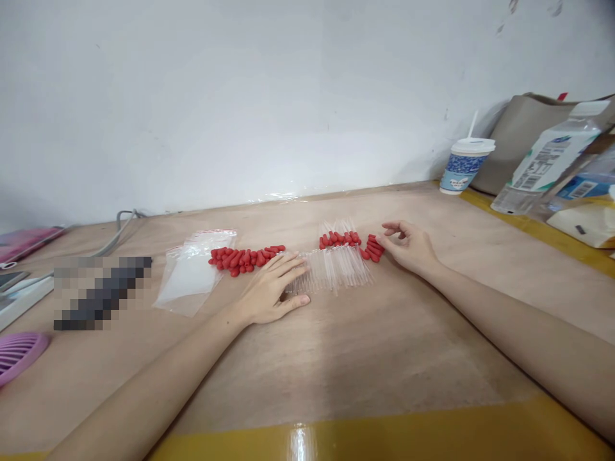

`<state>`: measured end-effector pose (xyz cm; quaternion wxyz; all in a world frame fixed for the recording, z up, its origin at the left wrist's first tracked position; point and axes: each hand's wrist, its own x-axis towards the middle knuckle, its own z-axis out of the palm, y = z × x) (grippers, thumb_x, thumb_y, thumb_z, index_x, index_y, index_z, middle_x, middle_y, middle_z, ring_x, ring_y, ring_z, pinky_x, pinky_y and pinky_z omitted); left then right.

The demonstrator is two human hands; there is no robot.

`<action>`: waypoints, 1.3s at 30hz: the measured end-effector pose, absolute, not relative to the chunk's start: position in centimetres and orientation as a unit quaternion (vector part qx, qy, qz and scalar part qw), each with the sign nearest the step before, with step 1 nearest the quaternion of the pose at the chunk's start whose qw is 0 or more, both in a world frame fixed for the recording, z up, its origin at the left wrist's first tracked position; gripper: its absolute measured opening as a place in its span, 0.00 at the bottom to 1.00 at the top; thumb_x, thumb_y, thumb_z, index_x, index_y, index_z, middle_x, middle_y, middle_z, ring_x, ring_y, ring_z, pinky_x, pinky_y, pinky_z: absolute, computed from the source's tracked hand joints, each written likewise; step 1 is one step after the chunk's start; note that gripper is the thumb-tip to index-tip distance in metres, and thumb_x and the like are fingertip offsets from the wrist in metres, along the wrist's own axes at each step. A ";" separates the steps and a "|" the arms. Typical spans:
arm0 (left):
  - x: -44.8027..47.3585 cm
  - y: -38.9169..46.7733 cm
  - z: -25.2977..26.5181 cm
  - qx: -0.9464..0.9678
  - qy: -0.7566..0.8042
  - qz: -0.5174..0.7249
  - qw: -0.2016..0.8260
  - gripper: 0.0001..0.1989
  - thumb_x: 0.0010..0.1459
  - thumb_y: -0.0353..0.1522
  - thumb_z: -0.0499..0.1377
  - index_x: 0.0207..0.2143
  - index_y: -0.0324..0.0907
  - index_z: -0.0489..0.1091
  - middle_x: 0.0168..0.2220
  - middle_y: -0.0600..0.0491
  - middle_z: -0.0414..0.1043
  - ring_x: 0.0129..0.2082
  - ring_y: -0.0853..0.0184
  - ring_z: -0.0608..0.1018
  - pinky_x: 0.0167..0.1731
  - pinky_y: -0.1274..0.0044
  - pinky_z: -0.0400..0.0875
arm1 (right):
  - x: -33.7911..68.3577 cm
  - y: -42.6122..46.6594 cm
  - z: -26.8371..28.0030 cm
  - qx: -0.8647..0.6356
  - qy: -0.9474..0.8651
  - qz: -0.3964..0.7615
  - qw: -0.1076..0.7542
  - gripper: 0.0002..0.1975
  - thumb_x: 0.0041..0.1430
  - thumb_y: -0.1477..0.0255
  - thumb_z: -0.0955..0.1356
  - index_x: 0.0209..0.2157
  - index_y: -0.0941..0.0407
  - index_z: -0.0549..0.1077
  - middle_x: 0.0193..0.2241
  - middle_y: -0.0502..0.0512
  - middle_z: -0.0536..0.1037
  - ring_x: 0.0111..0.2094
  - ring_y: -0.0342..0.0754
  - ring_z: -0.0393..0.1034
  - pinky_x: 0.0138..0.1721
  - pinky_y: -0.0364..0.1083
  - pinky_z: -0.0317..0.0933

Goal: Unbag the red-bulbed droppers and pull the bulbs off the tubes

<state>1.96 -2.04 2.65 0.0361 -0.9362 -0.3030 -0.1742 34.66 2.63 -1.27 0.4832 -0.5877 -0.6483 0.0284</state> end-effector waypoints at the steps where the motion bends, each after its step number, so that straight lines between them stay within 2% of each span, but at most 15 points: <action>1: 1.9 -2.0 2.6 -0.938 -0.304 -0.163 0.026 0.25 0.57 0.42 0.54 0.54 0.42 0.60 0.56 0.46 0.61 0.59 0.57 0.58 0.57 0.59 0.53 | 34.7 2.6 -1.2 -0.591 -0.644 0.019 0.485 0.16 0.47 0.63 0.67 0.37 0.57 0.73 0.30 0.54 0.76 0.27 0.46 0.64 0.30 0.47 0.60; 4: 1.9 -1.9 2.6 -0.937 -0.312 -0.158 0.007 0.24 0.58 0.42 0.52 0.55 0.43 0.59 0.56 0.47 0.61 0.60 0.59 0.57 0.59 0.58 0.49 | 34.4 2.5 -0.7 -0.599 -0.636 0.006 0.487 0.12 0.49 0.65 0.65 0.33 0.57 0.74 0.29 0.54 0.76 0.27 0.46 0.65 0.30 0.47 0.59; 7: 1.9 -1.9 2.5 -0.935 -0.316 -0.163 0.005 0.26 0.57 0.43 0.53 0.55 0.41 0.58 0.57 0.46 0.59 0.61 0.58 0.55 0.59 0.58 0.49 | 33.7 2.6 0.4 -0.602 -0.663 -0.004 0.446 0.11 0.49 0.64 0.65 0.28 0.55 0.75 0.28 0.54 0.76 0.29 0.47 0.66 0.31 0.47 0.58; 11: 1.9 -2.0 2.5 -0.933 -0.320 -0.163 0.013 0.29 0.57 0.43 0.53 0.57 0.41 0.55 0.60 0.44 0.54 0.61 0.56 0.53 0.58 0.58 0.50 | 32.0 3.1 1.8 -0.625 -0.696 -0.030 0.351 0.13 0.46 0.57 0.67 0.25 0.52 0.76 0.27 0.53 0.75 0.34 0.52 0.67 0.35 0.51 0.56; 16: 1.7 -2.0 2.5 -0.931 -0.328 -0.161 0.016 0.31 0.56 0.44 0.53 0.58 0.41 0.53 0.60 0.44 0.52 0.62 0.56 0.52 0.58 0.58 0.51 | 30.6 3.8 2.2 -0.648 -0.697 -0.026 0.305 0.16 0.43 0.53 0.67 0.24 0.51 0.77 0.24 0.53 0.76 0.33 0.53 0.67 0.37 0.53 0.54; 23: 1.7 -1.9 2.3 -0.930 -0.325 -0.169 0.018 0.35 0.55 0.45 0.54 0.60 0.39 0.48 0.60 0.41 0.52 0.62 0.54 0.52 0.57 0.58 0.52 | 30.1 3.9 2.2 -0.655 -0.681 0.035 0.325 0.12 0.47 0.59 0.66 0.22 0.51 0.77 0.19 0.50 0.76 0.26 0.49 0.69 0.36 0.51 0.56; 27: 1.7 -2.1 2.3 -0.927 -0.330 -0.178 0.015 0.34 0.55 0.44 0.55 0.60 0.39 0.50 0.60 0.42 0.53 0.62 0.55 0.52 0.57 0.59 0.53 | 30.3 3.7 2.5 -0.667 -0.638 0.083 0.376 0.12 0.48 0.61 0.65 0.24 0.52 0.76 0.12 0.49 0.72 0.23 0.48 0.69 0.30 0.48 0.57; 29: 1.7 -2.1 2.2 -0.923 -0.332 -0.195 0.018 0.33 0.56 0.43 0.54 0.59 0.39 0.50 0.59 0.42 0.54 0.61 0.55 0.53 0.57 0.59 0.54 | 30.7 3.1 2.5 -0.652 -0.631 0.092 0.409 0.11 0.48 0.61 0.66 0.25 0.53 0.76 0.13 0.49 0.72 0.22 0.47 0.68 0.28 0.46 0.57; 33: 1.8 -1.8 1.5 -0.897 -0.323 -0.290 0.076 0.28 0.58 0.37 0.53 0.59 0.41 0.51 0.57 0.43 0.58 0.60 0.56 0.57 0.56 0.60 0.57 | 31.2 0.5 1.7 -0.547 -0.707 0.002 0.449 0.09 0.50 0.64 0.66 0.26 0.54 0.74 0.25 0.52 0.76 0.30 0.48 0.68 0.31 0.47 0.58; 39: 3.2 -2.1 1.4 -0.884 -0.268 -0.341 0.175 0.21 0.58 0.30 0.53 0.55 0.45 0.59 0.56 0.45 0.61 0.59 0.57 0.59 0.54 0.60 0.60 | 30.0 -3.4 0.6 -0.385 -0.812 -0.130 0.419 0.04 0.55 0.70 0.65 0.32 0.54 0.70 0.28 0.50 0.76 0.36 0.47 0.67 0.41 0.49 0.51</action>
